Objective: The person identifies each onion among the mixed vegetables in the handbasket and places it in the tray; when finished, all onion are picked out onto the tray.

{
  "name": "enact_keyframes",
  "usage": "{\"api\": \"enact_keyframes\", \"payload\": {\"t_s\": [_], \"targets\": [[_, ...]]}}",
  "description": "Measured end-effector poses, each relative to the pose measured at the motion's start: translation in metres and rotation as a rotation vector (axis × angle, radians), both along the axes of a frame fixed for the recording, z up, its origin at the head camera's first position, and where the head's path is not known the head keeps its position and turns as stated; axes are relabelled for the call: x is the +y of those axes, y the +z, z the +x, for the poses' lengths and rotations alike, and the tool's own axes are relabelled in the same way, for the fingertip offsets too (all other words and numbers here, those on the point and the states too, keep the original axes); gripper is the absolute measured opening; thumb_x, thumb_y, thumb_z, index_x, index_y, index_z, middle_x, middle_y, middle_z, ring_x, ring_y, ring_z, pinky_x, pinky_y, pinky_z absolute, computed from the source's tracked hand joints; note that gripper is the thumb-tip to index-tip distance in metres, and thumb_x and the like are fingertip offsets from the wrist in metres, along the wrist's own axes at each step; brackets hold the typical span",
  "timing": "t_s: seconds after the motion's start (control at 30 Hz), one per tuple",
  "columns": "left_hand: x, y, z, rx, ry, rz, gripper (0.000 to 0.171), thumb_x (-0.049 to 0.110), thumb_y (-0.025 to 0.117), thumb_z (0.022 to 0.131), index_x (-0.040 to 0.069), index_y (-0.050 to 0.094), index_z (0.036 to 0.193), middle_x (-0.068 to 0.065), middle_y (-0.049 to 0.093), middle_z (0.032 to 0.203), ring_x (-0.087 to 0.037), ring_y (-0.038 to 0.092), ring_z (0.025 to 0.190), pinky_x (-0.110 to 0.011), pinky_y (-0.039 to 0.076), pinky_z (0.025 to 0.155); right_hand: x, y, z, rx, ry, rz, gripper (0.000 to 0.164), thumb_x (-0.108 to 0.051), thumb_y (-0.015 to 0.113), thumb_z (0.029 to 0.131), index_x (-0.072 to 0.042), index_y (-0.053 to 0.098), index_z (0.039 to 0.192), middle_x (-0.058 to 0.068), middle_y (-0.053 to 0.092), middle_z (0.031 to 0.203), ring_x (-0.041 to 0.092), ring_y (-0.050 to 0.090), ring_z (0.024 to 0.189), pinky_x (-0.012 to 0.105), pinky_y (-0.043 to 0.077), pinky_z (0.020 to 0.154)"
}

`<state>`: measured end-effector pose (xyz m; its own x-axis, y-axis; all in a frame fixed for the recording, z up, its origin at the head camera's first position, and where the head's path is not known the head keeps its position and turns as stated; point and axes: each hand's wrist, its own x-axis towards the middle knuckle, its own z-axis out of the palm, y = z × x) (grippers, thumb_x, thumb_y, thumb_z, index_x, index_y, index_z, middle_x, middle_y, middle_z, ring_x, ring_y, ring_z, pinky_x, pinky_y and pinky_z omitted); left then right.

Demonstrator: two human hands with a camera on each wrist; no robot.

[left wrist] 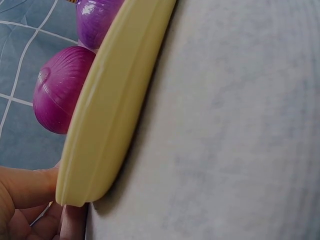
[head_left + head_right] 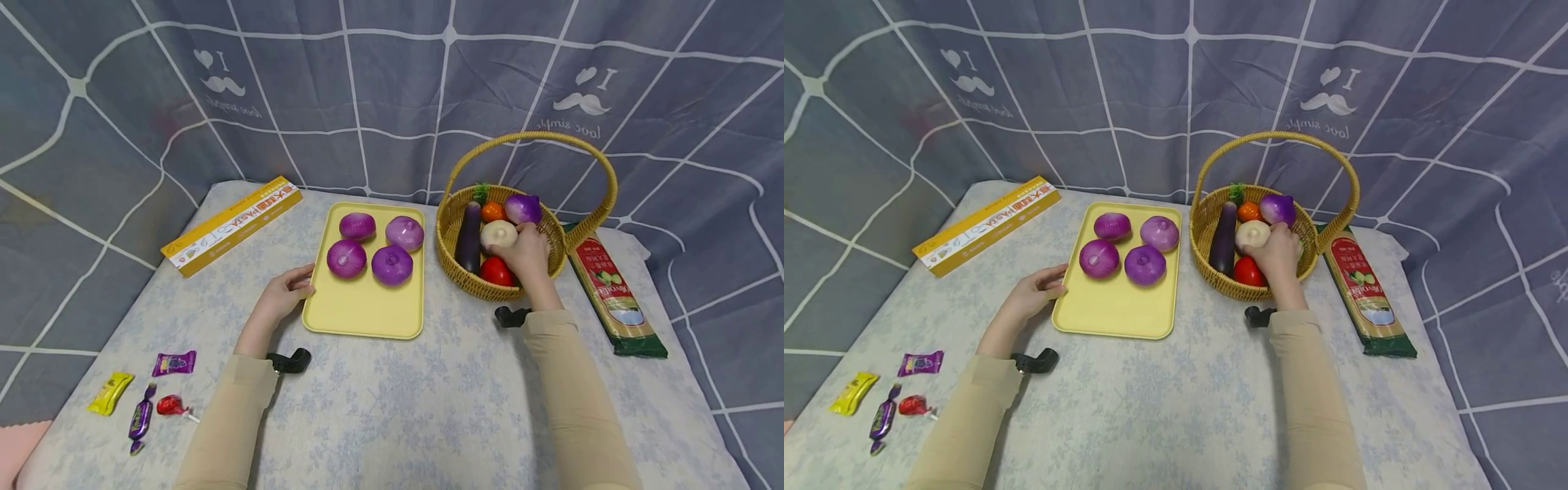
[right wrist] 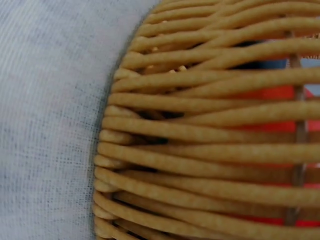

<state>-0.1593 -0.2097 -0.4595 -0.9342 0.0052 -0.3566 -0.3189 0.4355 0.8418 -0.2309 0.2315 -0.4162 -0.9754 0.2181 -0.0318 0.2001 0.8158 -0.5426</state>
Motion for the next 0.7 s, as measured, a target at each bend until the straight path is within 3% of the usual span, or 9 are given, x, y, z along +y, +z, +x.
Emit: {"api": "enact_keyframes", "payload": {"t_s": [0.2,0.37,0.7], "targets": [[0.0007,-0.0004,-0.0002,0.005,0.002,-0.006,0.054,0.01,0.057,0.1,0.013,0.04,0.152,-0.016,0.048,0.149,-0.031,0.051,0.129,-0.039,0.045,0.104,-0.0006,0.0004,0.0003,0.055,0.004,-0.014,0.068,-0.04,0.073,0.085,0.007,0.046,0.126,0.028,0.052,0.123,0.046,0.047,0.114,0.058,0.032,0.103],[0.0008,0.0004,0.0001,0.006,0.004,-0.011,0.054,0.01,0.056,0.1,0.013,0.04,0.152,-0.016,0.048,0.149,-0.031,0.051,0.129,-0.039,0.045,0.103,-0.0032,0.0001,-0.0016,0.084,0.009,-0.05,0.066,-0.035,0.073,0.085,0.007,0.044,0.126,0.028,0.047,0.125,0.043,0.049,0.109,0.054,0.041,0.099],[0.0019,0.0006,-0.0004,-0.003,0.01,-0.006,0.054,0.01,0.056,0.1,0.014,0.04,0.152,-0.015,0.047,0.15,-0.03,0.051,0.13,-0.039,0.045,0.104,-0.0034,0.0015,0.0021,0.099,-0.002,-0.151,0.069,-0.029,0.076,0.084,0.009,0.043,0.13,0.029,0.045,0.131,0.041,0.049,0.113,0.053,0.043,0.103]]}}
